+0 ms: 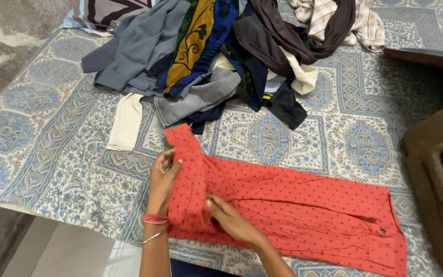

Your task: The person folds a shirt on a bed by tucking the sleeves and bottom, smoothing the fabric by hand, and then places the folded shirt into a suitcase.

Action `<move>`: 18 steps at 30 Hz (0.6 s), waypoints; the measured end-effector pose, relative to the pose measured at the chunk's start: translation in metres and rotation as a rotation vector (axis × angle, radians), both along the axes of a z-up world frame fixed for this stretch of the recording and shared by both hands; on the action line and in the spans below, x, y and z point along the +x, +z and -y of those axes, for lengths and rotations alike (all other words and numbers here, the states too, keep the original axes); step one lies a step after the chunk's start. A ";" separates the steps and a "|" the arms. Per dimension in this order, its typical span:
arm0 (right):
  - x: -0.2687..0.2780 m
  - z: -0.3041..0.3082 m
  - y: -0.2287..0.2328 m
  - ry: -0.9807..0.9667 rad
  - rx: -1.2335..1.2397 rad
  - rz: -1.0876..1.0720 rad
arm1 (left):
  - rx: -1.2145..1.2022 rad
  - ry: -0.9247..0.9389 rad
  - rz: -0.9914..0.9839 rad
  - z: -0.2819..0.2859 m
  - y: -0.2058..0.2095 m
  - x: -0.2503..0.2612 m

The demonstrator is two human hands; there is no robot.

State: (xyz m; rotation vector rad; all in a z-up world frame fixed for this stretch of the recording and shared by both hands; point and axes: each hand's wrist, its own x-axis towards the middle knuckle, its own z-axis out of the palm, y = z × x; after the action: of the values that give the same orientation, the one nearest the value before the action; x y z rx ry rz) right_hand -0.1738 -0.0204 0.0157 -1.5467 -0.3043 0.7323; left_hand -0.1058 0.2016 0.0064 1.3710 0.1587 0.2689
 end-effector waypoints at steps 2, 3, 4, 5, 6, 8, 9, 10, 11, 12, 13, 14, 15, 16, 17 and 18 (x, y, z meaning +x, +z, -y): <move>0.002 0.005 -0.003 -0.029 -0.184 -0.146 | 0.063 -0.043 0.048 0.005 0.007 -0.002; 0.005 0.007 -0.004 -0.046 -0.275 -0.217 | 0.011 -0.092 -0.023 0.007 0.012 -0.002; 0.009 0.007 -0.007 -0.069 -0.130 -0.257 | -0.041 -0.141 -0.094 0.011 0.018 -0.003; 0.014 0.005 -0.011 -0.092 0.016 -0.297 | -0.100 -0.206 -0.091 0.016 0.024 -0.005; 0.018 0.004 -0.017 -0.114 0.162 -0.336 | -0.160 -0.270 -0.090 0.023 0.028 -0.006; 0.024 0.007 -0.025 -0.148 0.353 -0.363 | 0.032 -0.282 -0.066 0.039 0.033 -0.006; 0.026 0.008 -0.025 -0.164 0.449 -0.374 | 0.284 -0.227 -0.041 0.047 0.033 -0.006; 0.025 0.009 -0.022 -0.184 0.480 -0.371 | 0.535 -0.168 -0.015 0.052 0.032 -0.006; 0.021 0.011 -0.016 -0.205 0.511 -0.370 | 0.464 -0.167 -0.076 0.054 0.031 -0.006; 0.018 0.013 -0.007 -0.226 0.541 -0.369 | 0.393 -0.166 -0.136 0.056 0.029 -0.005; 0.014 0.013 0.002 -0.252 0.579 -0.415 | 0.321 -0.168 -0.196 0.058 0.028 -0.005; 0.011 0.013 0.012 -0.279 0.617 -0.461 | 0.252 -0.222 -0.096 0.059 0.028 -0.002; 0.010 0.014 0.019 -0.310 0.655 -0.509 | 0.181 -0.279 0.001 0.062 0.027 -0.001; 0.011 0.016 0.024 -0.287 0.805 -0.569 | 0.109 -0.336 0.098 0.065 0.026 0.000; 0.012 0.019 0.028 -0.265 0.956 -0.629 | 0.079 -0.422 0.059 0.067 0.025 -0.001; 0.014 0.023 0.030 -0.241 1.107 -0.686 | 0.049 -0.507 0.019 0.068 0.025 -0.002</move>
State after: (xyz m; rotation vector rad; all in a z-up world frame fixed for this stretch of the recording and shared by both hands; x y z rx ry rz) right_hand -0.1601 -0.0436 0.0453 -0.2388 0.0222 0.6722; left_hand -0.1079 0.1332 0.0314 1.4083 -0.2135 -0.1399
